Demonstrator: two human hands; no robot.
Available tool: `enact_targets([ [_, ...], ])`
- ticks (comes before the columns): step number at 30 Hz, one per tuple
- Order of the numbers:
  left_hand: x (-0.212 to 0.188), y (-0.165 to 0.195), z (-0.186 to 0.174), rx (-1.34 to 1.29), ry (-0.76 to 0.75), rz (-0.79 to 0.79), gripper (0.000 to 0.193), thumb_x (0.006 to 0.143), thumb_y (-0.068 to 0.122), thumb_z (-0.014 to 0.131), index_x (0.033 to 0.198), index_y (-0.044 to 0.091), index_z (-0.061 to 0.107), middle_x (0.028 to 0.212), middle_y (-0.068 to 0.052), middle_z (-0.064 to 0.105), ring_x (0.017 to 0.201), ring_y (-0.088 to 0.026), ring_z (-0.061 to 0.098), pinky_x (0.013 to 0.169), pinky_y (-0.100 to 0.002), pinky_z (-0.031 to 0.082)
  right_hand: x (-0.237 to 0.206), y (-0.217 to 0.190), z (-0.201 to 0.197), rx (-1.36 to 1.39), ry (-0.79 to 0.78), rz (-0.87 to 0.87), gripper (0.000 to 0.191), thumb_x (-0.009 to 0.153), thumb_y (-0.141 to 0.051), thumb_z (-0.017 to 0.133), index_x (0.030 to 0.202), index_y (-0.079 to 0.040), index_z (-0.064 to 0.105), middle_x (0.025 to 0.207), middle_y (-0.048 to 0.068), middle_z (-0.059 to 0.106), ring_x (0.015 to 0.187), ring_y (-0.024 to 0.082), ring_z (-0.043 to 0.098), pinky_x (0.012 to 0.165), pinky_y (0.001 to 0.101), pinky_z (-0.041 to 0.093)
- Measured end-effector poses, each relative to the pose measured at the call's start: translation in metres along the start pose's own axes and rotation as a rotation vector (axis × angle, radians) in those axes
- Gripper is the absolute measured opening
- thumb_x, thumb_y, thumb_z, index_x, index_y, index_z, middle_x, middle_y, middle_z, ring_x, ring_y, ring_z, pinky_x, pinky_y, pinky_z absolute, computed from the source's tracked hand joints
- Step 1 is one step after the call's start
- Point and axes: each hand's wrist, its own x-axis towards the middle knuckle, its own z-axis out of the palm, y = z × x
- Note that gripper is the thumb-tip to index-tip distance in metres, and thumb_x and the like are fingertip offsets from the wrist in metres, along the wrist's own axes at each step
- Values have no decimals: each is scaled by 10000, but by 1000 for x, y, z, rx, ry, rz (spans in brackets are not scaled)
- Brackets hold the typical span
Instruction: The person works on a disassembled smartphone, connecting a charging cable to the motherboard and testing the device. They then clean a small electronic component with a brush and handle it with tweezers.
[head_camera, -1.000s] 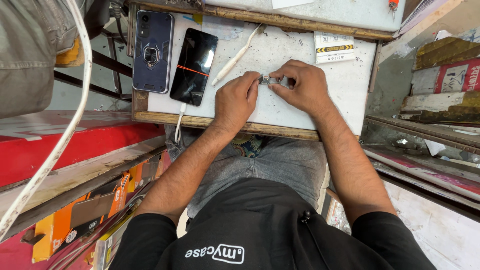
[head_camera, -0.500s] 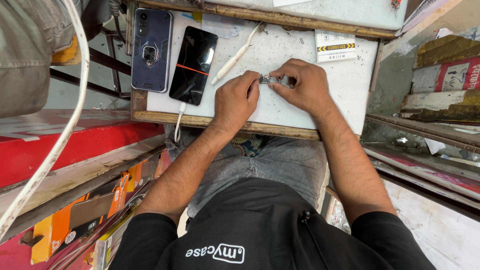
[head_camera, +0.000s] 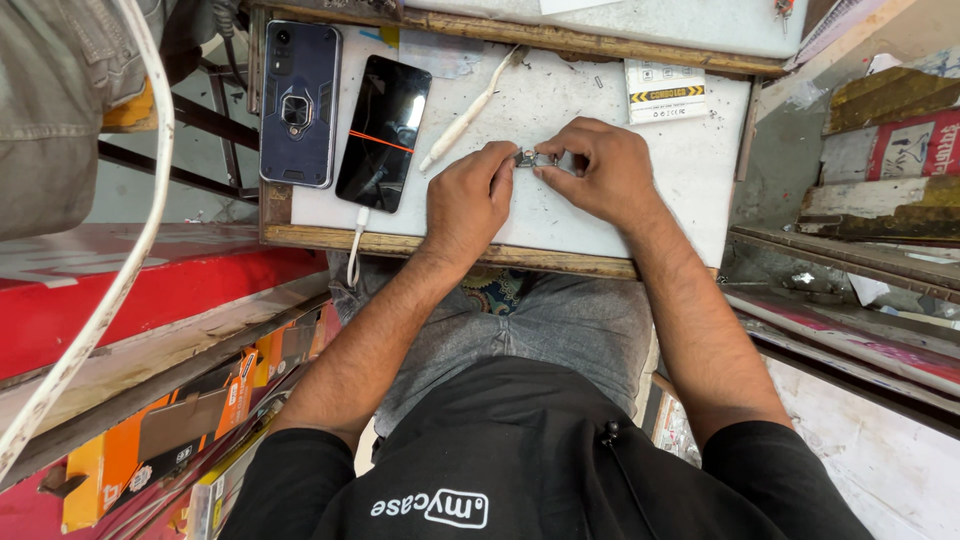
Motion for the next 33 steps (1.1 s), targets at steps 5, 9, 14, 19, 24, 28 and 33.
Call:
enact_targets([
  [5, 0, 0, 0, 18, -20, -16, 146, 985, 129, 670, 1122, 82, 685, 847, -98, 740, 767, -265, 752, 656, -398, 589, 0, 1, 2, -15, -11, 9, 228, 852, -273, 880, 1035, -160, 804, 925, -15, 744, 676, 122, 671, 607, 283, 545],
  [9, 1, 0, 0, 3, -17, -4, 148, 1001, 125, 658, 1138, 77, 685, 858, -93, 742, 764, -246, 753, 638, -382, 593, -1, 3, 3, -10, -4, 4, 225, 866, -285, 879, 1034, -155, 801, 933, -17, 749, 684, 112, 670, 602, 277, 547],
  [14, 1, -1, 0, 14, -54, -41, 150, 984, 121, 665, 1123, 70, 692, 840, -94, 743, 749, -237, 752, 635, -382, 595, 0, 4, 4, -23, -19, 15, 228, 860, -292, 879, 1026, -156, 802, 915, -13, 747, 677, 108, 672, 602, 272, 550],
  [19, 1, -1, 0, -10, -19, -18, 166, 996, 121, 666, 1151, 72, 705, 896, -102, 756, 788, -244, 757, 664, -376, 602, 1, 1, 2, -1, -4, 6, 226, 861, -281, 875, 1030, -151, 801, 933, -9, 751, 684, 117, 670, 604, 278, 551],
  [24, 1, -2, 0, -17, 1, -12, 165, 985, 122, 668, 1137, 73, 712, 938, -107, 762, 818, -256, 762, 696, -378, 610, 0, -2, 0, 6, -6, 5, 230, 853, -276, 877, 1030, -148, 805, 921, -2, 748, 675, 129, 668, 611, 288, 546],
  [28, 1, -2, 0, -28, 6, 3, 184, 1002, 130, 658, 1170, 77, 709, 962, -106, 761, 832, -260, 765, 702, -377, 612, 1, -3, -1, 16, -6, 21, 232, 850, -277, 874, 1030, -148, 803, 927, -3, 747, 680, 131, 669, 604, 286, 546],
  [33, 1, -1, 0, -10, 14, -9, 192, 1008, 138, 658, 1180, 74, 713, 951, -108, 760, 830, -268, 761, 699, -381, 610, 1, -5, -1, -7, -10, 10, 230, 847, -271, 875, 1026, -146, 804, 920, 2, 745, 677, 136, 669, 612, 294, 544],
])
